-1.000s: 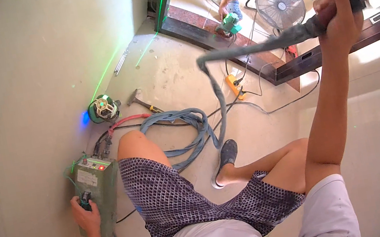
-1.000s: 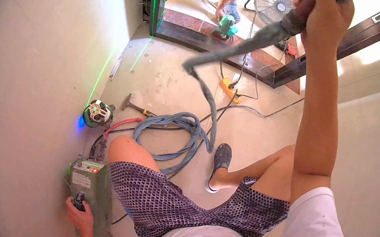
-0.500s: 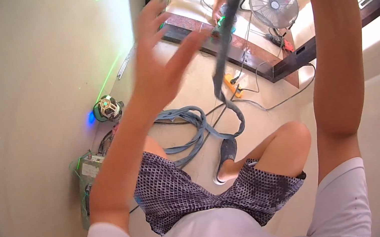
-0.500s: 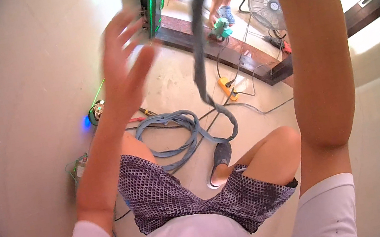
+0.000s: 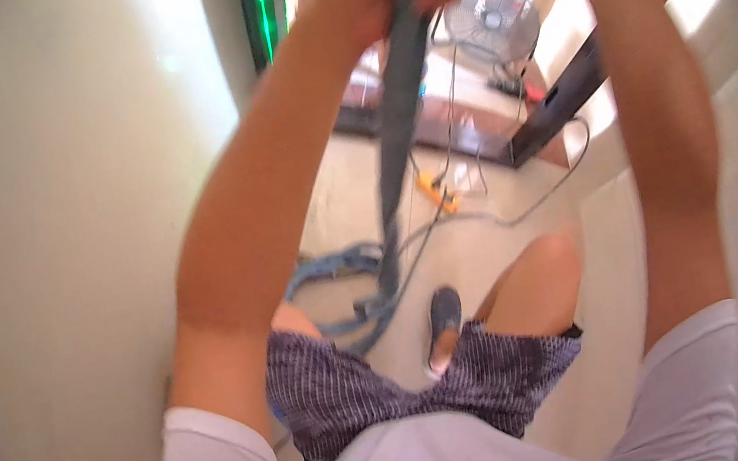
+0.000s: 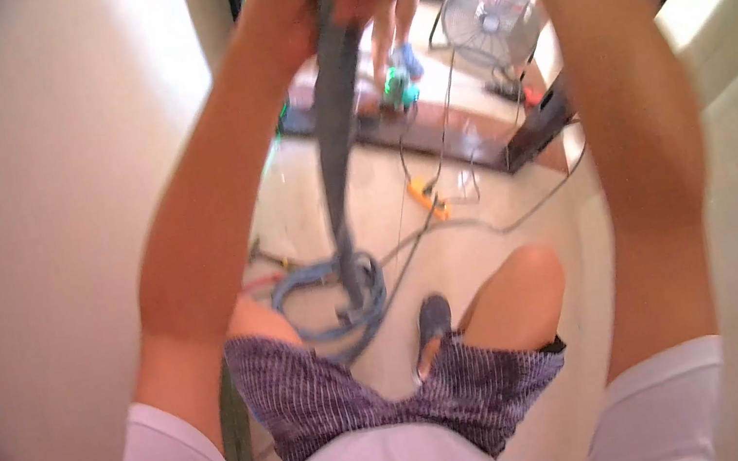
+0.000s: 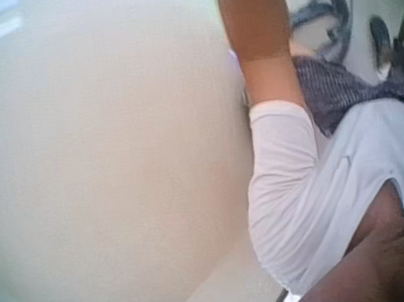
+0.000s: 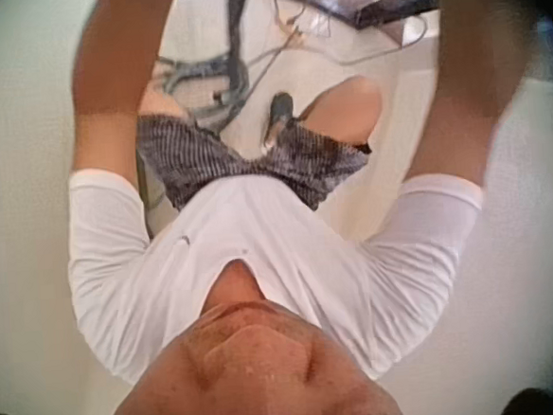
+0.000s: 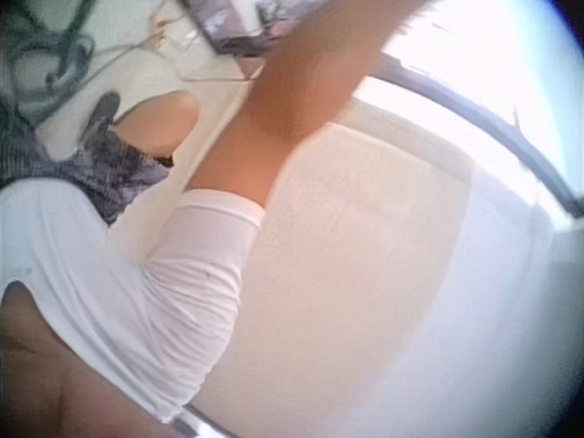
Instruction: The person uses a hammer to knock on a door frame, then prepares a welding machine by untangling hoses and cables, connecting an electrical plug to a power strip, opening a gas cylinder valve, and assembling a welding torch.
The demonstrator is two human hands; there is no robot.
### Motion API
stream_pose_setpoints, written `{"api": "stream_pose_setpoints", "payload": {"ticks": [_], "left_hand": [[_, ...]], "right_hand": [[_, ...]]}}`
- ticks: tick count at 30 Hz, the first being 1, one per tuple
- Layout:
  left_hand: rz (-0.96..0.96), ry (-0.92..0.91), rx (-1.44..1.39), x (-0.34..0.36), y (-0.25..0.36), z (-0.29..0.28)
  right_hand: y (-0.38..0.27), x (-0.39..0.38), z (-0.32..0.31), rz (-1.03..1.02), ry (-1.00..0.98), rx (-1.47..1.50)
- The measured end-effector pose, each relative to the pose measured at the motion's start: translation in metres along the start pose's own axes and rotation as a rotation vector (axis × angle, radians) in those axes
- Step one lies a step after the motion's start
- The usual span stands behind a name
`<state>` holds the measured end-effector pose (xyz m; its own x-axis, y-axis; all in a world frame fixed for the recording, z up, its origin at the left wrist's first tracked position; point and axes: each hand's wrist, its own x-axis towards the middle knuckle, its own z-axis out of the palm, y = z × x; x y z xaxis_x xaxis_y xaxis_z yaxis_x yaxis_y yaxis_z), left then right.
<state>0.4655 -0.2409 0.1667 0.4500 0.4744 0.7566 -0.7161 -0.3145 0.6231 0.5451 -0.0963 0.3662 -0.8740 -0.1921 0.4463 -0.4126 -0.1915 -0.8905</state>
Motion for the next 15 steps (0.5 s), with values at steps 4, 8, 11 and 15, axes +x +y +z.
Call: {"api": "stream_pose_setpoints", "payload": {"ticks": [4,8,11,15], "left_hand": [[-0.084,1.031,0.308,-0.018,0.000,0.091],[0.358,1.162,0.956,-0.027,-0.045,0.071],[0.493,1.064,1.336,-0.017,-0.051,0.050],[0.375,1.162,1.305,-0.006,-0.054,0.058]], "right_hand": [[0.088,-0.046,0.115,-0.311,0.664,-0.091],[0.125,-0.074,0.105,-0.344,0.896,-0.654],[0.131,-0.072,0.098,-0.360,0.985,-0.955],[0.115,-0.071,0.100,-0.230,0.931,-0.820]]}}
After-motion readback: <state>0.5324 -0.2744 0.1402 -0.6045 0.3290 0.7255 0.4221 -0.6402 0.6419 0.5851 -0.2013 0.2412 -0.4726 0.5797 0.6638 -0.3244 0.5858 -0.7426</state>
